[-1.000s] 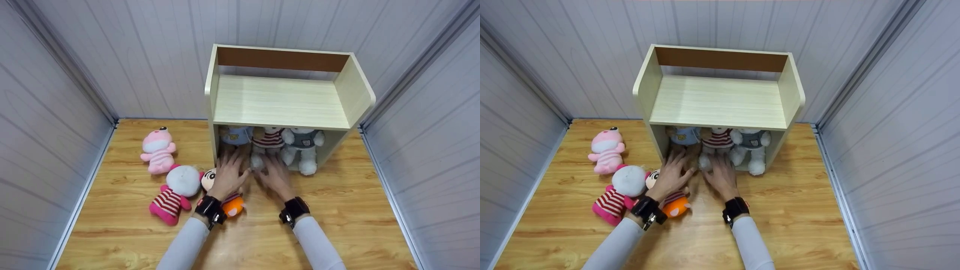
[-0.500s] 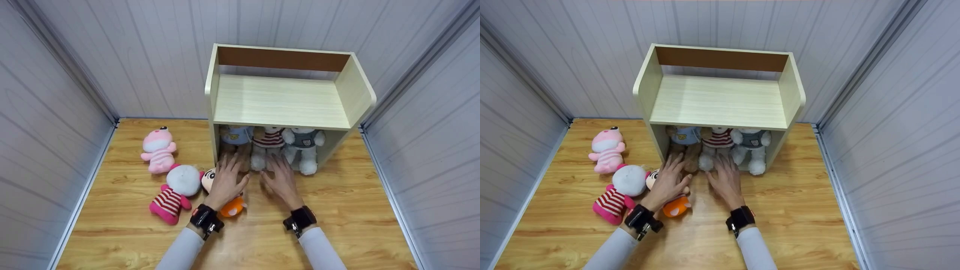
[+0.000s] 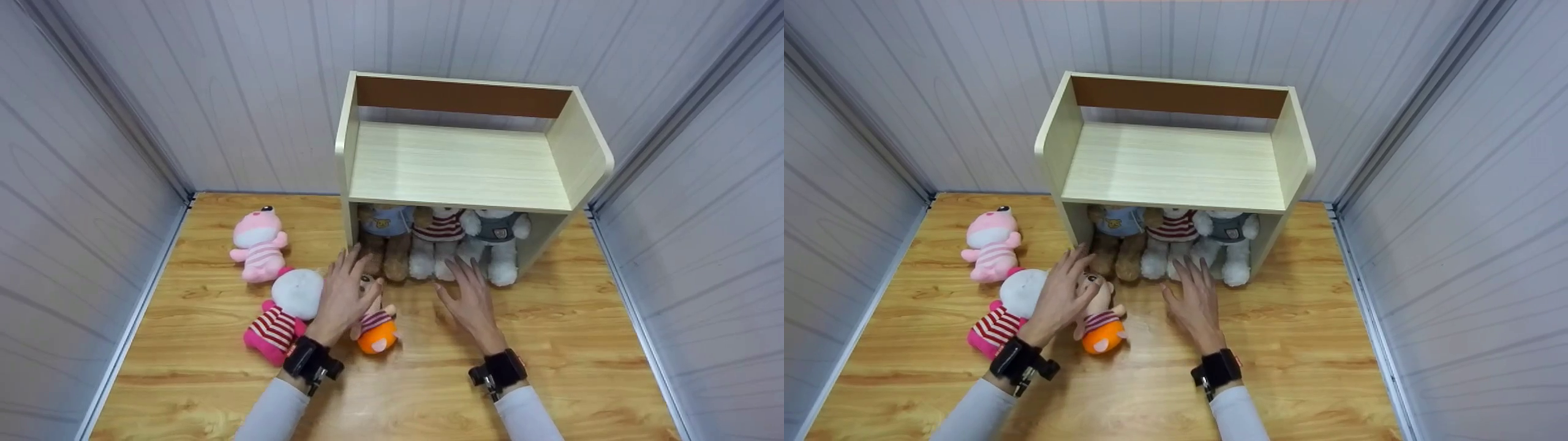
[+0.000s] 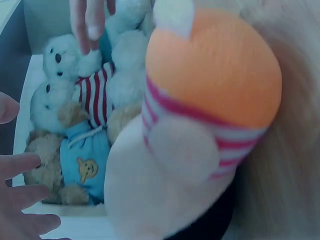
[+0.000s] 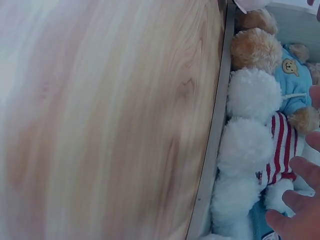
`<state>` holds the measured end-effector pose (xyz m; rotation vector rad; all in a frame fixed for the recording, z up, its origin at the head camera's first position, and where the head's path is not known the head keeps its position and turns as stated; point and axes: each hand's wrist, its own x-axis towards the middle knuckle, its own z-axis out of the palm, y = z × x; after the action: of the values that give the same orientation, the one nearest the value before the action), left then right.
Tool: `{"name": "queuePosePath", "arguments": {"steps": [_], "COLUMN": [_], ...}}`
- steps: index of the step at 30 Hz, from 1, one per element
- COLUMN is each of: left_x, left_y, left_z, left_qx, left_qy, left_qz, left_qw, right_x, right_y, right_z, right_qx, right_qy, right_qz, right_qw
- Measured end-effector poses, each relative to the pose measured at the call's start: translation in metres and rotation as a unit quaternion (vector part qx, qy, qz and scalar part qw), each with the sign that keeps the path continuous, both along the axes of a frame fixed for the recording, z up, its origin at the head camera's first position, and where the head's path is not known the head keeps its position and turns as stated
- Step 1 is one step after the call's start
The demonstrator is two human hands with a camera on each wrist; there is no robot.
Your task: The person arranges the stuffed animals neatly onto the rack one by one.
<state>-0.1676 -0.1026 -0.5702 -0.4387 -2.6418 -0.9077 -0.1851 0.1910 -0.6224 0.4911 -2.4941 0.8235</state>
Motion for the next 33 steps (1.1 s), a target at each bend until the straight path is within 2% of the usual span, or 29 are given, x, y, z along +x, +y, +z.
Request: {"name": "queuePosePath", "arguments": {"steps": [8,14,18,22,26,30,33], "left_x": [-0.004,-0.006,-0.009,-0.014,-0.018,-0.022,-0.021], "left_y": [-0.036,-0.065,-0.087,-0.109,-0.130,-0.147,-0.158], "left_z": [0.009,0.015,0.016,0.015,0.011,0.006,0.002], "left_qx": [0.019,0.024,0.037,0.049,0.057,0.086,0.121], "left_qy": [0.043,0.057,0.055,0.027,-0.019,-0.078,-0.123], "left_qz": [0.043,0.074,0.102,0.145,0.196,0.245,0.276], "left_qw": [0.9980,0.9954,0.9925,0.9878,0.9787,0.9625,0.9455], "right_x": [0.010,0.016,0.020,0.021,0.024,0.028,0.032], "right_y": [0.010,0.015,0.018,0.020,0.022,0.024,0.027], "right_z": [0.003,0.006,0.009,0.010,0.011,0.012,0.010], "right_qx": [-0.005,-0.005,-0.007,-0.011,-0.011,-0.010,-0.004], "right_qy": [-0.015,-0.022,-0.023,-0.012,-0.009,-0.018,-0.028], "right_qz": [-0.016,-0.019,-0.019,-0.014,-0.014,-0.019,-0.022], "right_qw": [0.9998,0.9996,0.9995,0.9998,0.9998,0.9996,0.9994]}}
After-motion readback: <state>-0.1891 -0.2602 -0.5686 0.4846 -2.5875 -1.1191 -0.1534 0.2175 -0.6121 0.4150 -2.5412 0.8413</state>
